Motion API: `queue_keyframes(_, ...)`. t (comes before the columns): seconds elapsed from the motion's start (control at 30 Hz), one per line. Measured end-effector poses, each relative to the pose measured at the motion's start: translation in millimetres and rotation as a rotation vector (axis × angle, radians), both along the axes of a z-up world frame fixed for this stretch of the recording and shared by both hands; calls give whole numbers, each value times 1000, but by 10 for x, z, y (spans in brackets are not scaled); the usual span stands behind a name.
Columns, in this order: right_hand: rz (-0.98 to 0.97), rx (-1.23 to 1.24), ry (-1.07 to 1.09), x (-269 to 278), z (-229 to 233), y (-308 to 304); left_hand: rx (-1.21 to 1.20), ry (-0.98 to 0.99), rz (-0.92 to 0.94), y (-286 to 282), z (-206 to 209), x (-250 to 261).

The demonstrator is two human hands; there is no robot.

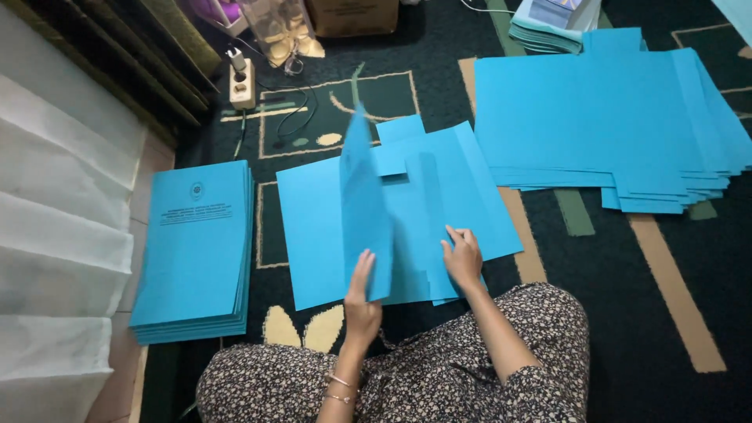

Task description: The person sits on the floor and folds light blue folders in half by hand, then places them into a growing stack. The person repeats this process for multiple folders, smoothing each one after folding.

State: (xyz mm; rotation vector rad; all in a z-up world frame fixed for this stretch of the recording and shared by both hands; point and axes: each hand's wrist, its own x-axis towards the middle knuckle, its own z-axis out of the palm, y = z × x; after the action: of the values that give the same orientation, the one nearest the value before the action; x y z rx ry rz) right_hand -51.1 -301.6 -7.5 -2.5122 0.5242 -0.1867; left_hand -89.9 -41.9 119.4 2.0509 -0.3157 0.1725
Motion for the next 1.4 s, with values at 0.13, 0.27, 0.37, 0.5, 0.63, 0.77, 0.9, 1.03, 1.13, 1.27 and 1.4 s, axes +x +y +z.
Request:
queue_keyframes(0.13, -2, 2, -10, -10, 38, -13, 85, -26, -120, -242, -419, 17)
queue_keyframes(0.27, -85, 355, -59, 1, 225, -1, 381, 47, -221, -462, -598, 30)
queue_keyframes(0.37, -227, 534, -3, 115, -162, -204, 565, 72, -278, -589, -683, 29)
queue_keyframes(0.5, -474, 855, -83, 168, 316, -241, 689, -67, -318, -646, -912, -24)
queue_keyframes(0.63, -318, 444, -207, 203, 163, -147, 699, -85, -297, -657, -932, -31)
queue_keyframes(0.77, 216, -4, -195, 345, 161, 205, 569, 22, -256, -638, -1012, 73)
queue_keyframes(0.9, 365, -278, 78, 395, 13, 404, 669, 351, -241, -548, -557, 529)
queue_keyframes(1.03, 331, -383, 53, 332, 279, 476, 718, 91, -103, -345, -1097, 1279)
queue_keyframes(1.13, 335, -381, 83, 374, 282, 467, 775, 107, 5, -372, -1215, 1969)
queue_keyframes(1.27, 343, -377, 117, 404, 257, 474, 738, 114, 110, -416, -1228, 2682)
queue_keyframes(1.4, 327, -415, 114, 380, 217, 477, 726, 111, 107, -419, -1099, 2905)
